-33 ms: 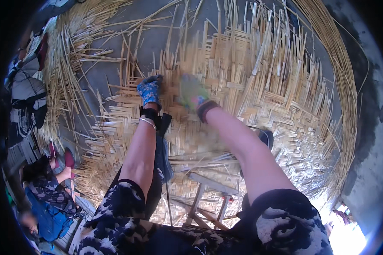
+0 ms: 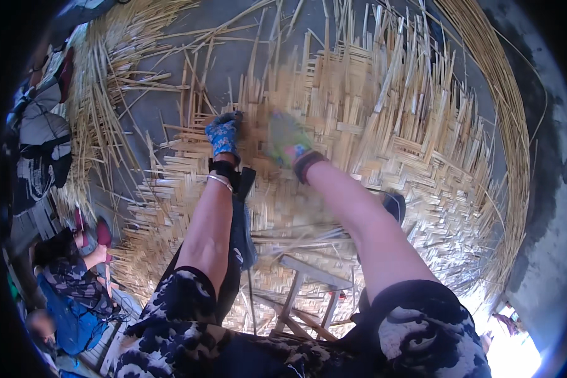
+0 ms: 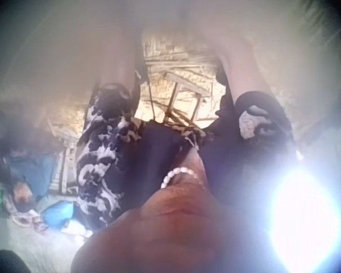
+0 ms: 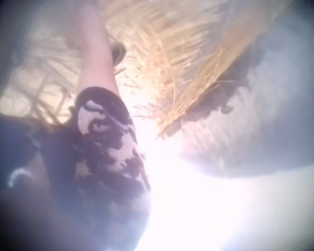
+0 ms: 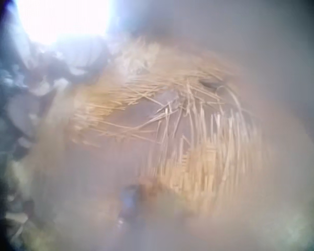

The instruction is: The person is weaving a straw mat using long pieces of dried straw material.

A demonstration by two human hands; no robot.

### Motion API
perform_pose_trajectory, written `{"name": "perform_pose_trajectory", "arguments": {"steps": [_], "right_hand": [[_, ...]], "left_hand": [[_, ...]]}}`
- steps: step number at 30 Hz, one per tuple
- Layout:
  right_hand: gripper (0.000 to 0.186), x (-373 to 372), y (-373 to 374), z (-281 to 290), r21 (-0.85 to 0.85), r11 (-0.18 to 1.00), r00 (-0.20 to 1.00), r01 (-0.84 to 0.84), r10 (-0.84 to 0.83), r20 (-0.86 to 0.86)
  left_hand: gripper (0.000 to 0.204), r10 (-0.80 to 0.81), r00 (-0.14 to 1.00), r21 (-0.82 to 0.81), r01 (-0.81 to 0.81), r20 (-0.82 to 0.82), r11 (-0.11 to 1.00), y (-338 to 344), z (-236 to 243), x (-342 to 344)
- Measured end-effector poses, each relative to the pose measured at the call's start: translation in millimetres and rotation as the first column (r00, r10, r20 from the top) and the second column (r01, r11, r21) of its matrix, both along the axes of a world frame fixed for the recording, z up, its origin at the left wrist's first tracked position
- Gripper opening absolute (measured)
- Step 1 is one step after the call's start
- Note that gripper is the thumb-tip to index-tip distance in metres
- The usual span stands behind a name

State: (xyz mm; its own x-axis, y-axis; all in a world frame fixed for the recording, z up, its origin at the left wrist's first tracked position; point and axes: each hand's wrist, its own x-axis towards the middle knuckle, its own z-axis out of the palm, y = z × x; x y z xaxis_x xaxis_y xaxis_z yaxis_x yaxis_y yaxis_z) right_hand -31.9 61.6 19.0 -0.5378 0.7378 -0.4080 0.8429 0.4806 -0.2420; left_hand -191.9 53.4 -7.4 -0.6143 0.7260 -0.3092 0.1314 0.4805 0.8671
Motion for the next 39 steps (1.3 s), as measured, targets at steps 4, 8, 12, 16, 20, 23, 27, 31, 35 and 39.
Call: {"name": "perform_pose_trajectory", "arguments": {"steps": [4, 8, 12, 16, 20, 23, 27, 31, 35, 39], "right_hand": [[0.059, 4, -28, 2, 0.113, 0.990, 0.979, 0.078, -0.055, -0.197], [0.061, 32, -55, 18, 0.132, 0.953, 0.940, -0.273, 0.294, -0.175], [0.066, 102, -53, 39, -0.068, 0.996, 0.977, -0.057, 0.041, -0.210], [0.079, 155, -30, 29, 0.074, 0.995, 0.998, 0.061, -0.060, -0.019], [0.086, 170, -26, 23, 0.011, 1.000, 1.000, 0.004, -0.004, 0.010], [0.085, 177, -26, 34, -0.004, 0.998, 0.997, -0.059, 0.059, 0.045], [0.059, 211, -48, 55, -0.326, 0.940, 0.967, -0.103, 0.171, 0.189], [0.034, 289, -127, 61, -0.107, 0.974, 0.821, 0.202, -0.227, -0.523], [0.032, 375, -163, 38, 0.205, 0.865, 0.869, 0.458, -0.387, -0.308], [0.037, 450, -111, 16, 0.509, 0.756, 0.906, 0.412, -0.400, -0.139]], "left_hand": [[0.017, 0.145, 0.989, 0.236, -0.149, 0.036, 0.960, -16, 9, 9], [0.038, -0.285, 0.794, 0.091, 0.391, -0.537, 0.916, -30, 20, 56], [0.067, -0.754, 0.166, -0.421, 0.744, -0.635, 0.518, -23, 24, 89], [0.072, -0.794, 0.156, -0.467, 0.736, -0.588, 0.490, -21, 19, 95], [0.072, -0.813, 0.045, -0.568, 0.693, -0.581, 0.444, -21, 15, 101], [0.072, -0.897, 0.093, -0.675, 0.627, -0.431, 0.389, -15, 28, 114], [0.062, -0.918, -0.193, -0.834, 0.511, -0.347, 0.208, -19, 76, 138], [0.051, -0.960, -0.149, -0.889, 0.364, 0.239, -0.278, 9, 99, 191], [0.041, -0.880, -0.117, -0.345, 0.937, -0.461, 0.056, -15, 78, 249], [0.075, -0.735, -0.092, -0.284, 0.949, -0.671, 0.140, -23, 64, 316]]}}
